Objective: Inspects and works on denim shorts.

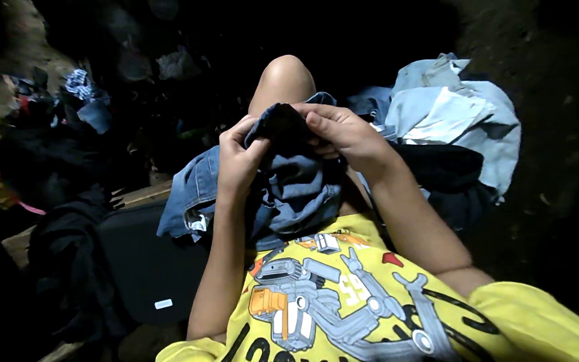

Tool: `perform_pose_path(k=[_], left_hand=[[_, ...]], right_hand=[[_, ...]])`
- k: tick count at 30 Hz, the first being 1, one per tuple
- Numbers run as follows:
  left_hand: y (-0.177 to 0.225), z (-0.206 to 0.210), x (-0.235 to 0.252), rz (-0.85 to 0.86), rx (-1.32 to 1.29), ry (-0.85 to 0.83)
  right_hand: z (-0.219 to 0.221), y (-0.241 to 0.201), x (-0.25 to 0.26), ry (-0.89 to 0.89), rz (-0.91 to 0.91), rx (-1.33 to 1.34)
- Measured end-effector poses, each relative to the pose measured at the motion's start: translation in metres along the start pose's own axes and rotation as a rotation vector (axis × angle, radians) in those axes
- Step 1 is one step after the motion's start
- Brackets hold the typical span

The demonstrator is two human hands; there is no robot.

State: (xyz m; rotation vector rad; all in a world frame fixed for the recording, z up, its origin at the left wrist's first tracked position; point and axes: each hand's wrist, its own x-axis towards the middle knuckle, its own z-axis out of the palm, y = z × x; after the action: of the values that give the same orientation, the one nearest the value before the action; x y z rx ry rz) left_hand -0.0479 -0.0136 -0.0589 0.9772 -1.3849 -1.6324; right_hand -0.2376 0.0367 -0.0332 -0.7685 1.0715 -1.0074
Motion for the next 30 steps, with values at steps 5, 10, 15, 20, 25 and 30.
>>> perform_pose_path(k=[5, 10, 15, 20, 25, 30], left_hand=[[0.013, 0.016, 0.002, -0.081, 0.088, 0.148], [0.017, 0.019, 0.002, -0.182, -0.045, 0.167], [0.017, 0.021, 0.001, -0.223, -0.065, 0.176], [0.008, 0.018, 0.006, -0.196, -0.001, 0.127], [0.007, 0.014, 0.007, -0.189, -0.017, 0.116], [0.008, 0.016, 0.006, -0.177, -0.027, 0.225]], right_hand=[[0.008, 0.008, 0.0, 0.153, -0.315, -0.554], [0.02, 0.03, -0.008, 0.372, -0.441, -0.956], [0.023, 0.049, -0.002, 0.522, -0.547, -1.025], [0.02, 0.046, 0.006, 0.438, -0.472, -0.746], [-0.006, 0.022, -0.006, 0.099, -0.167, -0.153], [-0.027, 0.023, -0.019, 0.023, -0.088, 0.296]])
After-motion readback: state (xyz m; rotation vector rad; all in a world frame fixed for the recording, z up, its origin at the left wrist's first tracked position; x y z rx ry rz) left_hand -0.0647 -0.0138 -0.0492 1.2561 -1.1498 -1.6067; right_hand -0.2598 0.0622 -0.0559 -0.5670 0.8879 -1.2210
